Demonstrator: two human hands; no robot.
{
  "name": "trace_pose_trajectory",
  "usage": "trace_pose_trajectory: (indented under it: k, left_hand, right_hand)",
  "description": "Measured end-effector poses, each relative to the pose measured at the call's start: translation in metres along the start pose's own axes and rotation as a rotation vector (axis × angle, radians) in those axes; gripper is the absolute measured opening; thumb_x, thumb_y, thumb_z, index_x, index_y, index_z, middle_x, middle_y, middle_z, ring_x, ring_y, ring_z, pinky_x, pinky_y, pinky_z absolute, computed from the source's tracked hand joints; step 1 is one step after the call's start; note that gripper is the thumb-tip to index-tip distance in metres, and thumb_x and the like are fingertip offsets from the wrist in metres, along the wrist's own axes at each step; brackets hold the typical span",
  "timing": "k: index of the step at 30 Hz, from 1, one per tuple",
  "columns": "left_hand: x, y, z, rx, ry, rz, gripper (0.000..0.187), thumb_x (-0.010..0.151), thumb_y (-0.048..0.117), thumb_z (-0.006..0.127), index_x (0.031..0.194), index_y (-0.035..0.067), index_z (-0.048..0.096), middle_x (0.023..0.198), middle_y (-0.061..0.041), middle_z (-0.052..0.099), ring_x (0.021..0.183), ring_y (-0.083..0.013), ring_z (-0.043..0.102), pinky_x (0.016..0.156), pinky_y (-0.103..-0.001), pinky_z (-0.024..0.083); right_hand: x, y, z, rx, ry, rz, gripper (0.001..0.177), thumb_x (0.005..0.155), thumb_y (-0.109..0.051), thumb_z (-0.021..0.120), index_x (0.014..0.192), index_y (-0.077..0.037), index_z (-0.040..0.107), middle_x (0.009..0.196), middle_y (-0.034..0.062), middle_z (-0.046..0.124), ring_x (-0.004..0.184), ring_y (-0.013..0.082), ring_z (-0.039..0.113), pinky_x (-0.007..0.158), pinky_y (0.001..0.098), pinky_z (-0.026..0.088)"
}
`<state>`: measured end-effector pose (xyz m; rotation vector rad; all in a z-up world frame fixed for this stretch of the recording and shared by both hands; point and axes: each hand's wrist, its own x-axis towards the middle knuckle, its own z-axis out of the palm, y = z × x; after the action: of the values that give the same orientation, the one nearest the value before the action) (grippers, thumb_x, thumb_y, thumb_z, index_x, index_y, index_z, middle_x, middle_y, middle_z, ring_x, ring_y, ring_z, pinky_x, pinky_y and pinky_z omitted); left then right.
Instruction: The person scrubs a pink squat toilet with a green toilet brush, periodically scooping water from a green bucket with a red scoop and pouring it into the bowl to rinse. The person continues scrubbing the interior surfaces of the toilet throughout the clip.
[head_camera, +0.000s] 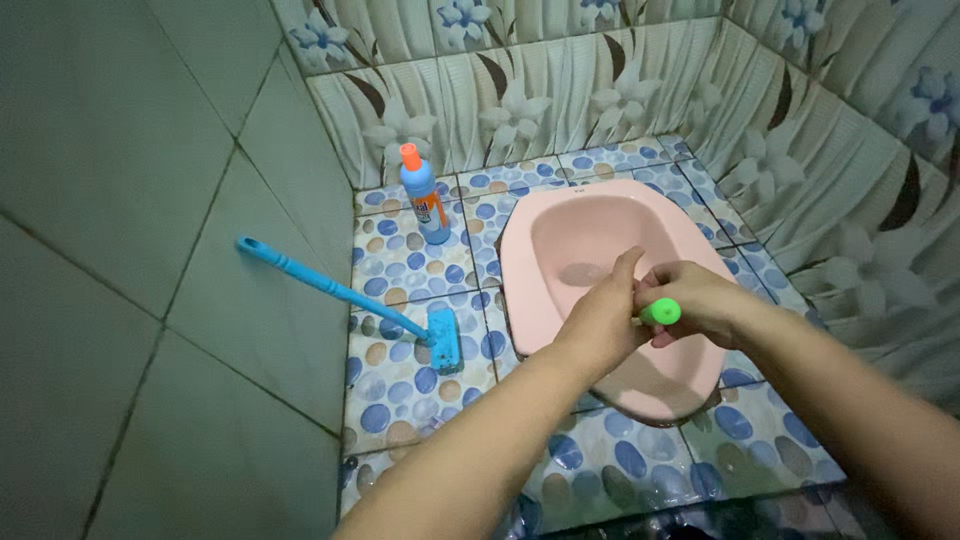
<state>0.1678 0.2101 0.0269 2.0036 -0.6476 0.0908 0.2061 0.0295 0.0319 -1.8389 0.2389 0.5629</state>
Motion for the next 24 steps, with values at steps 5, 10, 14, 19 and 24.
trace_pose_trajectory:
  k: [5,10,14,19,24]
  left_hand:
    - [-0.003,0.003,0.003,0.042,-0.04,0.009,0.103,0.071,0.01,0.083,0.158,0.006,0.028,0.127,-0.024,0.066,0.111,-0.0411,0.067,0.092,-0.046,0.055]
    - [-0.005,0.006,0.007,0.111,-0.08,0.049,0.101,0.073,0.011,0.082,0.159,0.008,0.028,0.132,-0.023,0.063,0.112,-0.0417,0.067,0.09,-0.046,0.056]
    - [-0.005,0.009,0.008,0.102,-0.088,0.075,0.098,0.073,0.011,0.083,0.156,0.007,0.031,0.134,-0.023,0.062,0.114,-0.0421,0.066,0.091,-0.046,0.055]
    - [-0.009,0.012,0.012,0.069,-0.104,0.1,0.1,0.07,0.015,0.086,0.154,0.006,0.032,0.133,-0.023,0.061,0.117,-0.0415,0.063,0.093,-0.046,0.054]
    - [-0.006,0.003,0.023,0.17,-0.134,0.093,0.096,0.07,0.013,0.085,0.154,0.007,0.037,0.133,-0.022,0.064,0.123,-0.0405,0.062,0.103,-0.047,0.052]
  right_hand:
    - [-0.001,0.002,-0.001,-0.087,0.011,-0.004,0.028,0.082,-0.019,0.071,0.101,0.002,0.065,0.083,0.0124,0.069,0.063,0.0232,0.067,0.057,0.0379,0.061]
    - [-0.015,-0.007,0.0,-0.202,-0.032,0.058,0.038,0.088,-0.028,0.069,0.112,0.001,0.07,0.087,0.0144,0.073,0.063,0.0225,0.068,0.055,0.0347,0.059]
    - [-0.024,-0.013,0.003,-0.279,-0.042,0.041,0.041,0.082,-0.015,0.068,0.119,0.002,0.069,0.094,0.0162,0.077,0.07,0.0224,0.076,0.056,0.0355,0.063]
    - [-0.026,-0.014,0.0,-0.314,-0.064,0.049,0.036,0.082,-0.013,0.07,0.113,0.007,0.071,0.09,0.0212,0.078,0.066,0.027,0.076,0.054,0.0384,0.061]
    - [-0.016,-0.002,-0.002,-0.427,-0.105,0.023,0.036,0.074,-0.006,0.077,0.107,0.007,0.069,0.083,0.0186,0.075,0.06,0.0281,0.072,0.052,0.04,0.06]
